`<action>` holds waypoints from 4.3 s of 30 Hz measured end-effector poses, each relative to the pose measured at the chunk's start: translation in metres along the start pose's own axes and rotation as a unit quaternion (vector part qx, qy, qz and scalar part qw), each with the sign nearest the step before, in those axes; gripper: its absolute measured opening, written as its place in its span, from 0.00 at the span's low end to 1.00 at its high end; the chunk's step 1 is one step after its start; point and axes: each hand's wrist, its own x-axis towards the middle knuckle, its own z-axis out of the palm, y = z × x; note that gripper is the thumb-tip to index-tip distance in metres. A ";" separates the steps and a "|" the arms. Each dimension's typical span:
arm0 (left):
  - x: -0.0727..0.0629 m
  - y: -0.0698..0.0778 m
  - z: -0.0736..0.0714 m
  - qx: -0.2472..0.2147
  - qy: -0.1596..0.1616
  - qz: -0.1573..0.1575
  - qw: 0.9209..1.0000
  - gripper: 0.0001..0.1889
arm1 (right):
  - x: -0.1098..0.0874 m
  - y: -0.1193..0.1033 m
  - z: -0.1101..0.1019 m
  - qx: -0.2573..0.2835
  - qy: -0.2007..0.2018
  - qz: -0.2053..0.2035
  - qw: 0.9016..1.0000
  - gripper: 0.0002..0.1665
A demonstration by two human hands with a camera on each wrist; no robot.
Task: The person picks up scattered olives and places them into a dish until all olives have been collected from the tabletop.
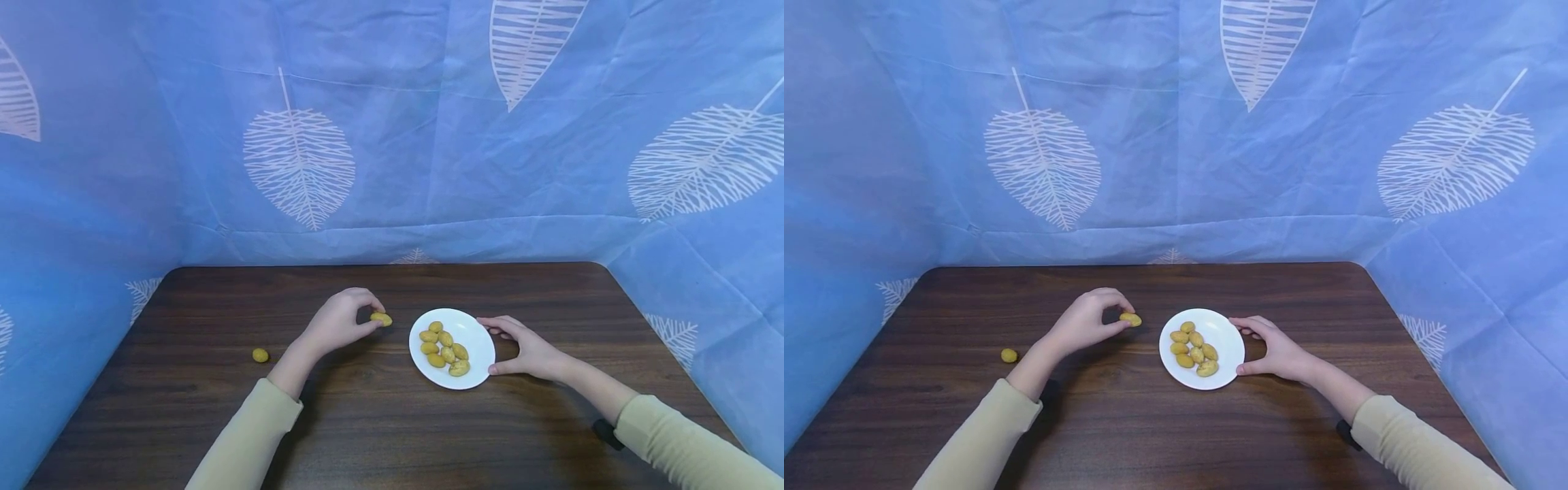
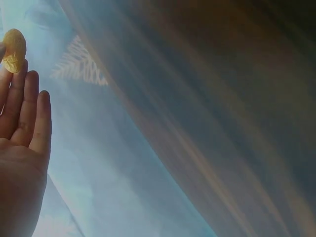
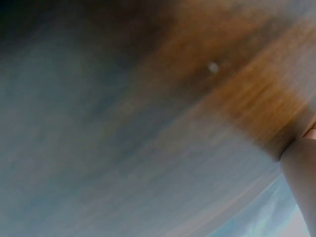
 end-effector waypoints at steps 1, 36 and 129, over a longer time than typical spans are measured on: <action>0.002 0.002 0.002 0.002 -0.002 0.002 1.000 0.08 | 0.000 0.000 0.000 0.000 -0.001 0.001 1.000 0.51; 0.071 0.068 0.062 0.009 -0.113 0.067 0.991 0.10 | -0.001 -0.001 -0.001 0.003 -0.005 -0.005 1.000 0.51; -0.002 0.005 -0.024 0.030 -0.029 0.002 0.999 0.10 | 0.001 0.001 0.000 0.000 0.002 -0.005 1.000 0.52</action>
